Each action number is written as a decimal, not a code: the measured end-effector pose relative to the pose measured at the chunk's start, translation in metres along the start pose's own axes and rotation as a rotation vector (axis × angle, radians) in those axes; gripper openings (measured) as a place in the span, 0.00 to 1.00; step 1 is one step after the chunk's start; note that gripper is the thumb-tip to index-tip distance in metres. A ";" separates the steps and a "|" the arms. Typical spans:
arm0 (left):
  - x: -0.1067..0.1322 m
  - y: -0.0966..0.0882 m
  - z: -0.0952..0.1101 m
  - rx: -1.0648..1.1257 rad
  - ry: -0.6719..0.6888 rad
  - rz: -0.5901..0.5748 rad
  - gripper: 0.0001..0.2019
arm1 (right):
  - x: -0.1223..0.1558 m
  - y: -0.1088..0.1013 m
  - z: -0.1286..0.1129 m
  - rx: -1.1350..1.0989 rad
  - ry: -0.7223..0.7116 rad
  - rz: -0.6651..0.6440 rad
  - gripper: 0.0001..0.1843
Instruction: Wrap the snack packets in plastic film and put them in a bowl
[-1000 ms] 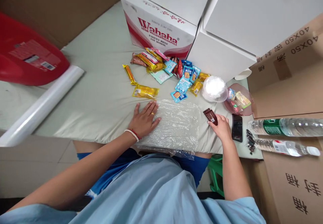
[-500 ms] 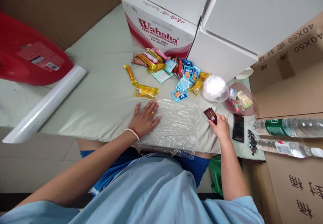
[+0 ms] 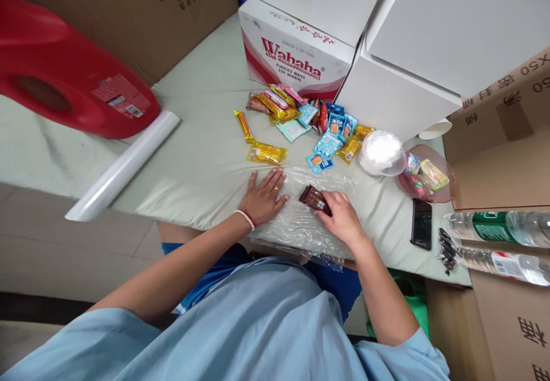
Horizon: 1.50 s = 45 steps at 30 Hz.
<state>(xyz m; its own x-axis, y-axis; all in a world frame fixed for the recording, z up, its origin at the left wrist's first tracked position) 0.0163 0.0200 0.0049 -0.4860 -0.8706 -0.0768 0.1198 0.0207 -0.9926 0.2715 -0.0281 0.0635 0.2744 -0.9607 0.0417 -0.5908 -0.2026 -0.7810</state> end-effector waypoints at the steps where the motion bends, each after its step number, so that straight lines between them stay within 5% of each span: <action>1: 0.000 0.000 0.000 0.001 0.001 0.002 0.32 | -0.005 0.010 -0.006 0.031 -0.011 -0.020 0.29; 7: 0.000 -0.001 -0.001 -0.014 0.004 -0.008 0.30 | -0.015 0.033 -0.010 0.122 -0.013 0.003 0.34; 26: 0.001 -0.001 -0.003 0.005 -0.003 0.001 0.30 | -0.010 0.036 0.001 -0.002 -0.021 -0.004 0.30; 41: 0.019 -0.009 -0.027 -0.068 -0.049 0.088 0.28 | -0.015 0.035 0.008 -0.041 -0.050 -0.020 0.31; 45: 0.029 -0.007 -0.029 -0.073 0.170 0.197 0.25 | -0.015 0.037 0.011 -0.056 -0.048 -0.033 0.30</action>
<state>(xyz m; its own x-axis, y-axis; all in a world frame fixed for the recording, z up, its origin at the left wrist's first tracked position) -0.0240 0.0086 0.0068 -0.5986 -0.7514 -0.2776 0.1669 0.2219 -0.9607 0.2534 -0.0190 0.0268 0.3298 -0.9434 0.0359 -0.6218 -0.2457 -0.7436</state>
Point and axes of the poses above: each hand's wrist, its own x-axis away from the middle knuckle, its own y-axis out of the palm, z = x × y, the point moved 2 cm from there along -x, towards the middle knuckle, and after that the axes turned 14 degrees about -x, right-handed, at the moved point
